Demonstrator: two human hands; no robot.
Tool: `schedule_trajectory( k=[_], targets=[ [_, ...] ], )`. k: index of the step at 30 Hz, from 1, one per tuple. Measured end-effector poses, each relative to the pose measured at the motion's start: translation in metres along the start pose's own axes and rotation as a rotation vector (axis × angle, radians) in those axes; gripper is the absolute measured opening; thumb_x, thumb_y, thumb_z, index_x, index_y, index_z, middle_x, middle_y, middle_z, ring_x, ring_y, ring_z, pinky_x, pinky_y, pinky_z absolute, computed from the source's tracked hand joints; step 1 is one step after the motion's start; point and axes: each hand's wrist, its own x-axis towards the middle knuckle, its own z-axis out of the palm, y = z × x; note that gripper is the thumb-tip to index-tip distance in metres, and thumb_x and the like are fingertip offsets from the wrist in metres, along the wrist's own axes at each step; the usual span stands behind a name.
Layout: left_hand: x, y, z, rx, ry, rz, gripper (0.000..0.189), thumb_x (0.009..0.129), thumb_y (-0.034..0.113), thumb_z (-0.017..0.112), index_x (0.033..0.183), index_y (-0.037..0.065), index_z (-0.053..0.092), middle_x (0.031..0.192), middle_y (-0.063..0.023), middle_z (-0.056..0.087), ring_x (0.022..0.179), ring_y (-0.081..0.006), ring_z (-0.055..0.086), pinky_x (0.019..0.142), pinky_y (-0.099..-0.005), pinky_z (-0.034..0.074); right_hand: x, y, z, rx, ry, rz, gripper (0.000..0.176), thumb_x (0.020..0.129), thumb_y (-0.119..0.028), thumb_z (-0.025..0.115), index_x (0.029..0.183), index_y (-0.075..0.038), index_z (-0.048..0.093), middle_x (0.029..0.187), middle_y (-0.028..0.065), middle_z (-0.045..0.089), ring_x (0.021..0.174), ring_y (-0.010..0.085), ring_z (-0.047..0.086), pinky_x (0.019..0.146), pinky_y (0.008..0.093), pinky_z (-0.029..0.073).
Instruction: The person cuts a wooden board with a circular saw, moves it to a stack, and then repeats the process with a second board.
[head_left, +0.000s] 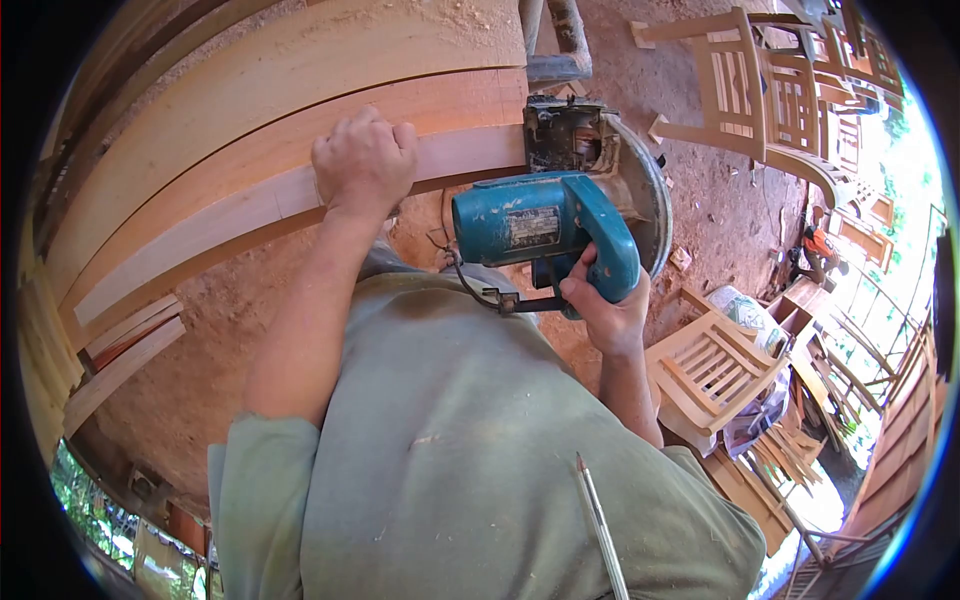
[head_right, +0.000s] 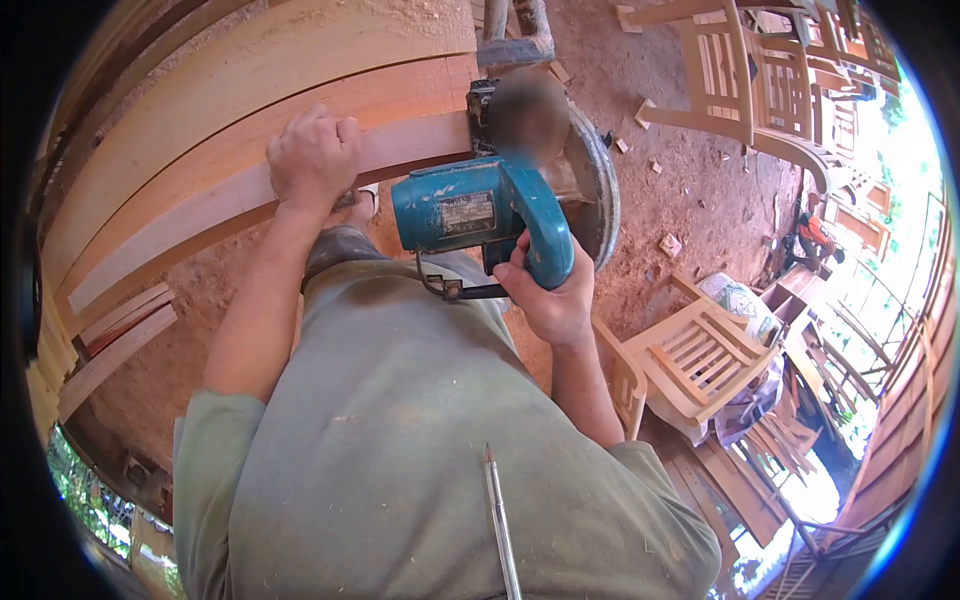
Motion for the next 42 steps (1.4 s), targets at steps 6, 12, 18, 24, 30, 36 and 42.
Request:
schedule_trajectory(
  k=[6,12,18,24,30,36,42],
  targets=[
    [-0.001,-0.001,0.002,0.007,0.035,0.022,0.037,0.088,0.03,0.047,0.074,0.005,0.072,0.093,-0.0094,0.068,0.09,-0.029,0.066,0.078,-0.0473,0.046,0.0,0.006,-0.002,0.01,-0.011,0.004,0.032,0.074,0.005,0.074,0.101,-0.001,0.057,0.078,0.0006,0.06,0.069,0.0069,0.055,0.061,0.0224,0.044],
    [-0.003,-0.002,0.006,-0.011,0.093,0.043,0.033,0.084,0.028,0.05,0.068,0.006,0.069,0.086,-0.0083,0.066,0.082,-0.0292,0.065,0.072,-0.0477,0.045,-0.001,0.008,-0.005,0.017,-0.019,0.006,0.033,0.074,0.007,0.074,0.101,0.0,0.057,0.079,0.0007,0.06,0.07,0.0068,0.055,0.062,0.0224,0.044],
    [-0.004,-0.002,0.002,-0.015,0.03,0.017,0.03,0.086,0.027,0.049,0.074,0.005,0.066,0.087,-0.0104,0.066,0.088,-0.0313,0.065,0.076,-0.0481,0.046,-0.001,0.009,-0.006,0.039,-0.024,-0.009,0.034,0.073,0.009,0.072,0.102,0.001,0.057,0.077,0.002,0.06,0.069,0.0077,0.055,0.062,0.0231,0.045],
    [-0.006,-0.002,0.002,-0.044,0.075,0.037,0.03,0.086,0.027,0.049,0.073,0.005,0.065,0.082,-0.0121,0.067,0.081,-0.0337,0.065,0.073,-0.0488,0.049,-0.002,0.012,-0.006,0.067,-0.026,-0.025,0.036,0.073,0.011,0.071,0.104,0.002,0.056,0.076,0.003,0.059,0.068,0.0079,0.055,0.06,0.0237,0.044],
    [-0.004,-0.001,0.003,-0.058,0.116,0.052,0.031,0.085,0.027,0.049,0.07,0.004,0.064,0.08,-0.0144,0.067,0.079,-0.0356,0.065,0.073,-0.0492,0.05,-0.001,0.011,-0.007,0.08,-0.045,-0.031,0.036,0.074,0.01,0.071,0.105,0.002,0.055,0.078,0.0027,0.059,0.068,0.0076,0.054,0.06,0.0236,0.044],
    [0.004,-0.002,0.003,0.001,0.126,0.008,0.035,0.084,0.028,0.049,0.066,0.005,0.069,0.081,-0.0103,0.067,0.082,-0.0305,0.065,0.073,-0.046,0.047,-0.004,0.013,-0.01,0.047,-0.038,-0.006,0.036,0.074,0.008,0.072,0.105,0.002,0.056,0.078,0.0028,0.06,0.069,0.0076,0.055,0.062,0.0236,0.044],
    [-0.001,-0.001,0.001,-0.057,0.106,0.032,0.031,0.084,0.026,0.051,0.068,0.003,0.063,0.078,-0.0153,0.065,0.08,-0.0361,0.063,0.074,-0.0501,0.047,-0.002,0.012,-0.009,0.063,-0.029,-0.009,0.037,0.072,0.008,0.072,0.105,0.002,0.056,0.077,0.0035,0.06,0.069,0.0085,0.055,0.063,0.0243,0.045]
  ],
)
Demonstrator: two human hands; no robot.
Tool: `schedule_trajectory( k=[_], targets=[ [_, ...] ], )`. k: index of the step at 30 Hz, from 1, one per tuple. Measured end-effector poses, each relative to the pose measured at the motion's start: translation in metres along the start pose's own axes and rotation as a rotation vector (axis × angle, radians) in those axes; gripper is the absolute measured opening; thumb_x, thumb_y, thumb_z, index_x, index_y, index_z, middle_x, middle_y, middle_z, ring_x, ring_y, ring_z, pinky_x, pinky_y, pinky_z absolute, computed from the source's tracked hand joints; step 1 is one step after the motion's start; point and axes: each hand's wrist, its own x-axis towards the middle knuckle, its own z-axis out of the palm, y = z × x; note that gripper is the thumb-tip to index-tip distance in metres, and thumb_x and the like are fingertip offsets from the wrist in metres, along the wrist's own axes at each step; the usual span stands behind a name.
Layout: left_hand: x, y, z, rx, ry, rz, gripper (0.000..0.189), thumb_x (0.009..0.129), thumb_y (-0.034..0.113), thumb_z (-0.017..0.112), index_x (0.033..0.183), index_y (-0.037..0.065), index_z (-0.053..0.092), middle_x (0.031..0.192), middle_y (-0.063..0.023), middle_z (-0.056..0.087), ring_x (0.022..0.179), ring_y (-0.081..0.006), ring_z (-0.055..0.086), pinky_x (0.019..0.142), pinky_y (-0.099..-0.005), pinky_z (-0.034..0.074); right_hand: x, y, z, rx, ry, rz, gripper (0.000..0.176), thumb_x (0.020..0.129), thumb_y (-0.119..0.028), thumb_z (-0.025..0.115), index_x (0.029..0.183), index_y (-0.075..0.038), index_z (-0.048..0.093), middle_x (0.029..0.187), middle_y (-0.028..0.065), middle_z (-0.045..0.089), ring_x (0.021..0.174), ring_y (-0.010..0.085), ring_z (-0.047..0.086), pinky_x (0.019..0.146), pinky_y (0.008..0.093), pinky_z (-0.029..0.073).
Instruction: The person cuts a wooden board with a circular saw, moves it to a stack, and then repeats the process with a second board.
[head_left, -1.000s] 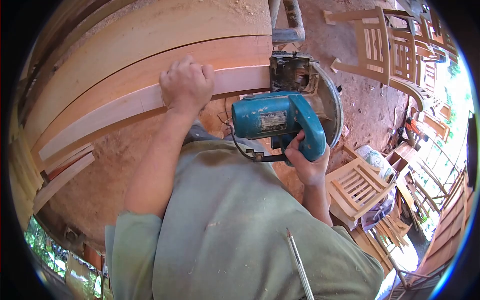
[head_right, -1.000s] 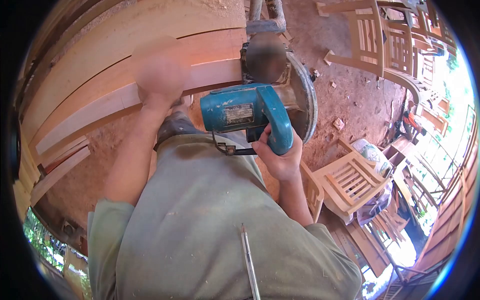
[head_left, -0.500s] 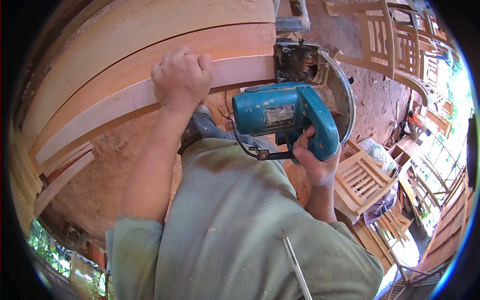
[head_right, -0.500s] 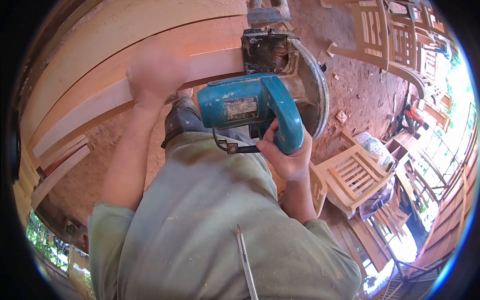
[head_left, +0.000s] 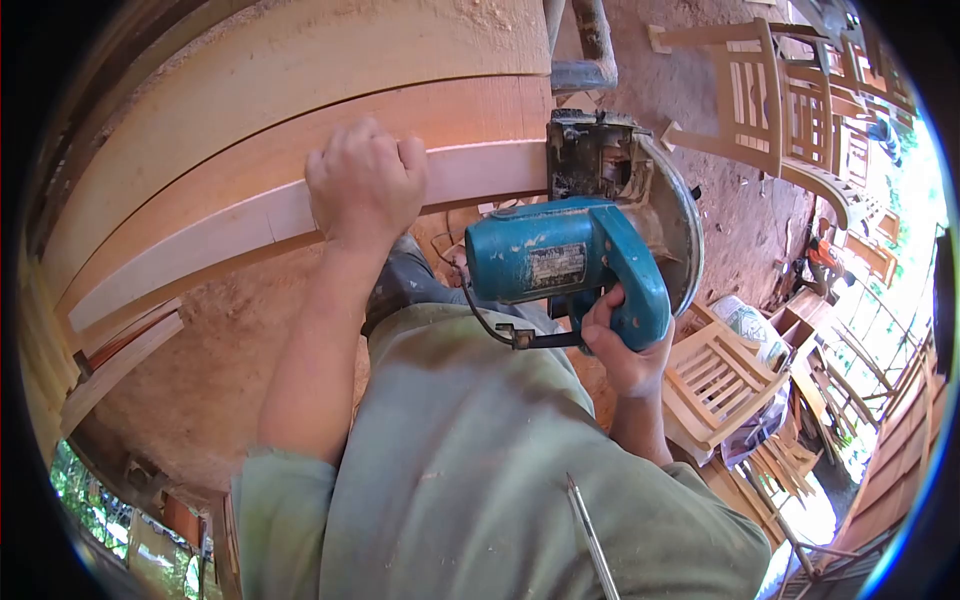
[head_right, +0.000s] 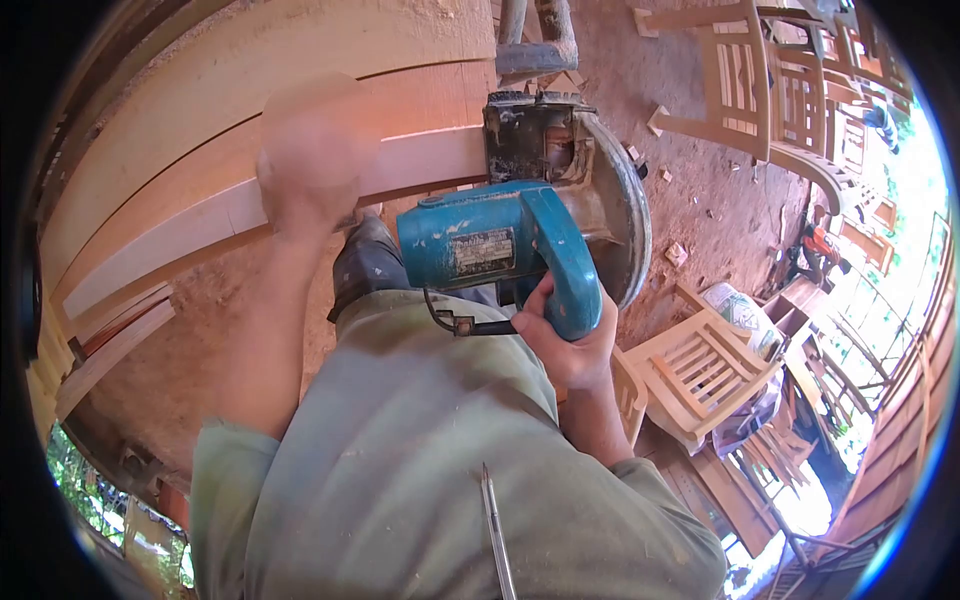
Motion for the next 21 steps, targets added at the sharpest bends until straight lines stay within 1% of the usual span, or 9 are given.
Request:
schedule_trajectory(
  k=[5,11,21],
  targets=[
    [-0.003,0.002,-0.005,-0.003,-0.049,-0.014,0.026,0.083,0.022,0.052,0.069,0.004,0.062,0.079,-0.0125,0.063,0.082,-0.0328,0.061,0.076,-0.0465,0.045,0.001,-0.008,0.003,0.012,-0.003,0.02,0.037,0.072,0.009,0.072,0.104,0.003,0.055,0.077,0.0045,0.06,0.069,0.0091,0.055,0.062,0.0249,0.045],
    [-0.004,0.002,-0.006,-0.02,-0.059,-0.018,0.022,0.083,0.021,0.053,0.073,0.004,0.063,0.081,-0.0089,0.064,0.082,-0.0303,0.061,0.076,-0.0447,0.045,0.0,-0.011,0.004,0.001,-0.006,0.033,0.034,0.071,0.009,0.072,0.101,0.002,0.056,0.076,0.0047,0.06,0.068,0.0096,0.055,0.062,0.0251,0.044],
    [-0.006,0.001,-0.005,-0.027,-0.053,-0.01,0.022,0.084,0.021,0.053,0.075,0.004,0.065,0.082,-0.0082,0.064,0.083,-0.0298,0.062,0.077,-0.0435,0.045,0.001,-0.011,0.002,-0.014,-0.022,0.04,0.032,0.072,0.007,0.073,0.099,0.002,0.057,0.077,0.0044,0.06,0.069,0.0097,0.055,0.063,0.025,0.045]
  ],
)
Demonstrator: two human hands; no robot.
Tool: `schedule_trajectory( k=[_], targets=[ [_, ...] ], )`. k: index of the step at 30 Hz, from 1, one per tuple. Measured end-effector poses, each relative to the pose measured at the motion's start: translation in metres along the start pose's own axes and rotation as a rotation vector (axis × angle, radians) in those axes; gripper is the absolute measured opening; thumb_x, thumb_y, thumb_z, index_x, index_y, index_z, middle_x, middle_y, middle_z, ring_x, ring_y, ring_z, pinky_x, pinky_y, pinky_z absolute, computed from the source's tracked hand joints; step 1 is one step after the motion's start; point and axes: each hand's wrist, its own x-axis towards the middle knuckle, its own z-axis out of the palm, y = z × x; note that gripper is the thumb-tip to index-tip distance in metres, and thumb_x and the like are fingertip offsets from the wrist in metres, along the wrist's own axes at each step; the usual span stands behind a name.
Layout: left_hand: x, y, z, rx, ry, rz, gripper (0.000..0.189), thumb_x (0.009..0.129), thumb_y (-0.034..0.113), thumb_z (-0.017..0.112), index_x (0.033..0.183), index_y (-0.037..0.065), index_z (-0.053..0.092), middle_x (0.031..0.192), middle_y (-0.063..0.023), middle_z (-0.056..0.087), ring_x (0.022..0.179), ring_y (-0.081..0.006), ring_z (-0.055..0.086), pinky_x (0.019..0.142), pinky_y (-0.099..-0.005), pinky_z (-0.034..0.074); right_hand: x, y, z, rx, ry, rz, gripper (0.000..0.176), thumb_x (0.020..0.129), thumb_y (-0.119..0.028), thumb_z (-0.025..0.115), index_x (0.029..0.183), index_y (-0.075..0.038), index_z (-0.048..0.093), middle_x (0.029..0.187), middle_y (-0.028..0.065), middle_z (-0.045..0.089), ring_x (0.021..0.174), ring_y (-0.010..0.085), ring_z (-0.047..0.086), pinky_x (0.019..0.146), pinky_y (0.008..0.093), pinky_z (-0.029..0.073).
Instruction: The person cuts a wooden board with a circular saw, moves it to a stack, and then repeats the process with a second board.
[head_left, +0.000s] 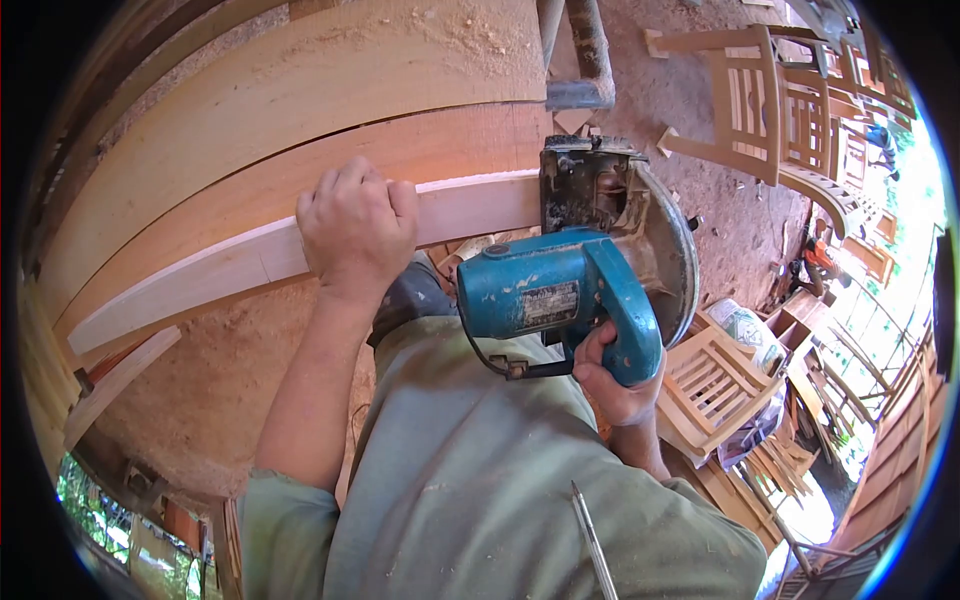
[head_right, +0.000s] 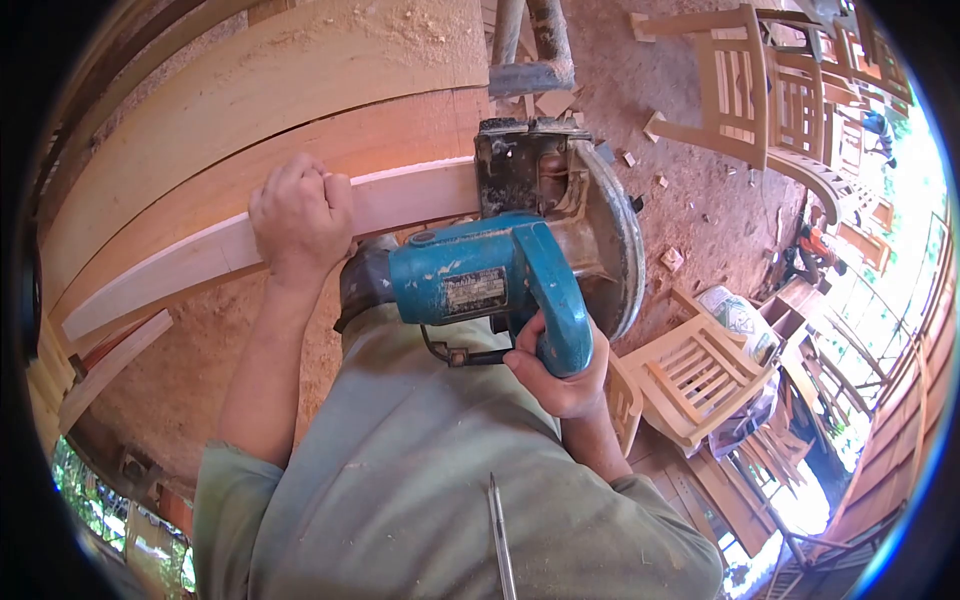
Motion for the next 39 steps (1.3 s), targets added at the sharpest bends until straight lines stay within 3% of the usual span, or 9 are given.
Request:
schedule_trajectory(
  k=[39],
  targets=[
    [-0.0078,-0.0002,-0.0041,-0.021,0.021,0.014,0.024,0.083,0.022,0.053,0.072,0.003,0.064,0.08,-0.0093,0.064,0.079,-0.0303,0.062,0.074,-0.0445,0.044,-0.0006,0.0022,0.0,0.022,-0.022,-0.043,0.033,0.074,0.009,0.071,0.103,0.003,0.055,0.077,0.0038,0.06,0.069,0.0087,0.055,0.063,0.0244,0.045]
  ],
)
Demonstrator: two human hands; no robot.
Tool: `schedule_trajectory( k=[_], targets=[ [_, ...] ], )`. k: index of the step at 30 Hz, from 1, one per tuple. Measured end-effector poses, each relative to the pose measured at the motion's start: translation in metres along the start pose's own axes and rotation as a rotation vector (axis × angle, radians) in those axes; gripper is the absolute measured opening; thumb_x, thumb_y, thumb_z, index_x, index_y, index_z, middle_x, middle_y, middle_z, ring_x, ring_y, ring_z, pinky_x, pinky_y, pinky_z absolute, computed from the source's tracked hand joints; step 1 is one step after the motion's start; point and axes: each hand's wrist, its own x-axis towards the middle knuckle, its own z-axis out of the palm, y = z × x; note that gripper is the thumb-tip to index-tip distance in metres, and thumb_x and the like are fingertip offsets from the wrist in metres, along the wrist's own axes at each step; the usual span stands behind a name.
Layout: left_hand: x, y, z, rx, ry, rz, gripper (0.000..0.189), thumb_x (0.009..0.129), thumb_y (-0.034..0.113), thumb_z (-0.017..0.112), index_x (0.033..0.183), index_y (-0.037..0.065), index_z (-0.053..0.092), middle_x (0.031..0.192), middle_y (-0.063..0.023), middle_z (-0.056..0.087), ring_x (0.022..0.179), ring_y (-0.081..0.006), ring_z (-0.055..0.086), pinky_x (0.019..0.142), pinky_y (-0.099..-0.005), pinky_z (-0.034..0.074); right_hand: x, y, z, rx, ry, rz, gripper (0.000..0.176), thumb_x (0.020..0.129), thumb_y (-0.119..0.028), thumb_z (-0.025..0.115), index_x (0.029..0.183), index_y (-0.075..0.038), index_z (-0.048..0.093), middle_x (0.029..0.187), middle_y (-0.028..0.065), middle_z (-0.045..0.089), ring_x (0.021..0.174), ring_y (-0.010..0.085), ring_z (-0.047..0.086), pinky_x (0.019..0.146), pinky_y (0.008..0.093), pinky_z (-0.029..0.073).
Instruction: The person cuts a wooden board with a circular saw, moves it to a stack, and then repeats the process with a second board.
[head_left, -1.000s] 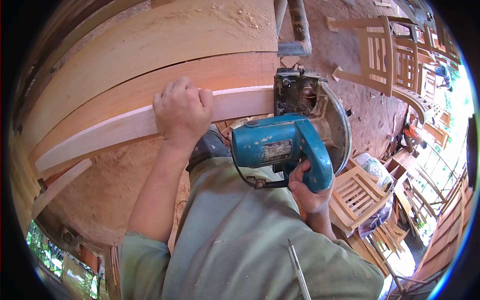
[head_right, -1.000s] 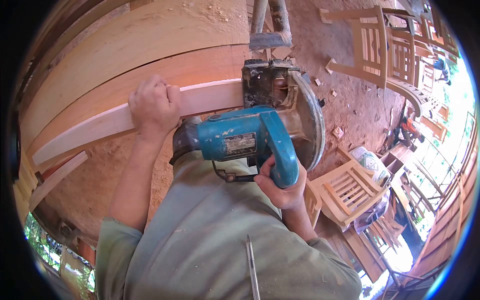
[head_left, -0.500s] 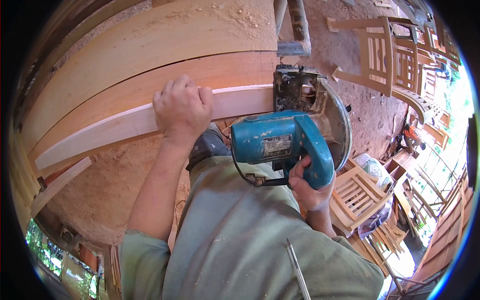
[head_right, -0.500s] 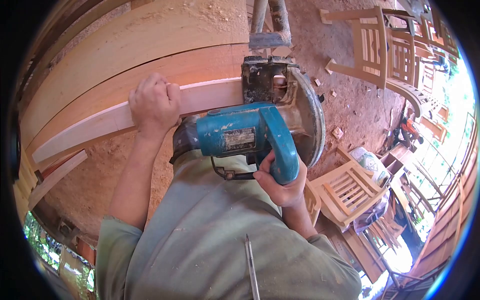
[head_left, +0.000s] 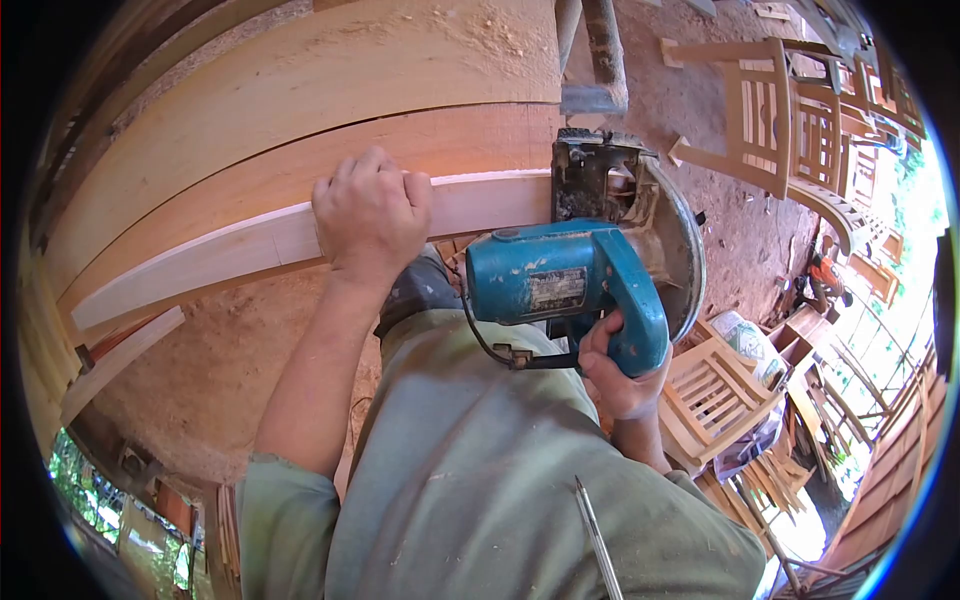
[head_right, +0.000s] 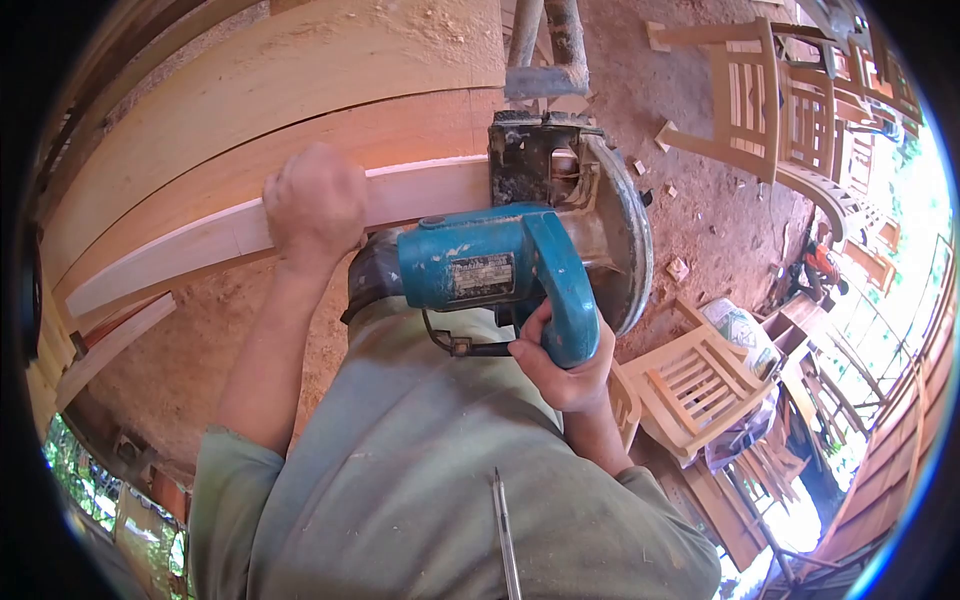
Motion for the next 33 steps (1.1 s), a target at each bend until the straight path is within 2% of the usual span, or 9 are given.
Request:
schedule_trajectory(
  k=[18,27,30,33],
  targets=[
    [-0.001,0.001,-0.001,0.04,-0.029,-0.006,0.022,0.084,0.021,0.052,0.074,0.005,0.063,0.081,-0.0079,0.063,0.083,-0.029,0.062,0.074,-0.0439,0.044,0.002,-0.001,-0.003,-0.026,-0.047,0.011,0.031,0.075,0.008,0.072,0.101,0.002,0.055,0.078,0.004,0.06,0.069,0.0084,0.055,0.062,0.0242,0.045],
    [-0.002,0.004,-0.002,0.013,0.011,0.012,0.021,0.083,0.019,0.051,0.072,0.004,0.062,0.08,-0.01,0.063,0.081,-0.0313,0.061,0.076,-0.0443,0.044,0.004,-0.012,-0.003,-0.027,-0.056,0.055,0.039,0.075,0.009,0.073,0.107,0.001,0.053,0.078,0.0026,0.059,0.069,0.0067,0.053,0.062,0.0224,0.044],
    [-0.002,0.004,0.0,0.014,-0.01,0.015,0.021,0.082,0.018,0.051,0.072,0.004,0.062,0.08,-0.011,0.063,0.081,-0.0321,0.061,0.076,-0.0459,0.045,0.005,-0.007,-0.004,-0.01,-0.063,0.046,0.038,0.075,0.007,0.074,0.106,0.0,0.054,0.079,0.002,0.059,0.069,0.0064,0.053,0.063,0.0226,0.044],
    [0.001,-0.005,0.005,0.049,-0.017,0.017,0.024,0.081,0.02,0.052,0.073,0.003,0.066,0.084,-0.0081,0.064,0.084,-0.0295,0.062,0.074,-0.0451,0.045,0.008,-0.006,0.004,-0.056,-0.044,0.046,0.034,0.077,0.002,0.075,0.105,-0.001,0.055,0.08,0.0016,0.059,0.071,0.0068,0.053,0.065,0.0239,0.045]
  ],
)
